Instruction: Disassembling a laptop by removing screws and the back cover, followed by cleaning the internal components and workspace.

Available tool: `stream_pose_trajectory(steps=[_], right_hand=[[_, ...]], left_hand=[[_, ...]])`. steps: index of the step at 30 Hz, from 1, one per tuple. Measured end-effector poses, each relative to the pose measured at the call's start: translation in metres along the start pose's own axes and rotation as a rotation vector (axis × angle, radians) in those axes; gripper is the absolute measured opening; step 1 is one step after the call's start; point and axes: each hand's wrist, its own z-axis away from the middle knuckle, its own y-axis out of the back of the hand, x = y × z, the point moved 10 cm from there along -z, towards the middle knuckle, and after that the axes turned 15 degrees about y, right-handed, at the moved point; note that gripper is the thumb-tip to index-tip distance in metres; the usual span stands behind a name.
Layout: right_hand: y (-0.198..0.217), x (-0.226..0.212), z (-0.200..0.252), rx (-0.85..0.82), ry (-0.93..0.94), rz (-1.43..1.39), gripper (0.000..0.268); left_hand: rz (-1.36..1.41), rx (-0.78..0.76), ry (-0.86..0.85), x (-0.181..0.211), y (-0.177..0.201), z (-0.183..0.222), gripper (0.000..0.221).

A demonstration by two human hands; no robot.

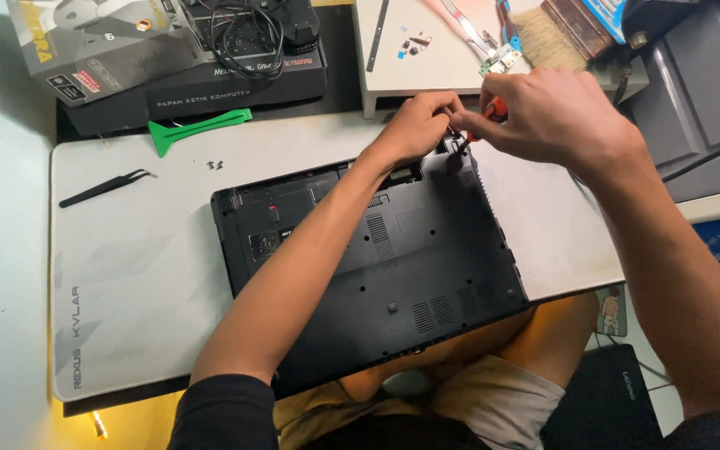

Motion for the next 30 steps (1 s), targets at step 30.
stream_pose_trajectory(steps=[30], right_hand=[[0.000, 0.001, -0.012, 0.028, 0.112, 0.015, 0.071]], left_hand=[[-0.036, 0.024, 0.035, 0.003, 0.005, 0.004, 0.028]])
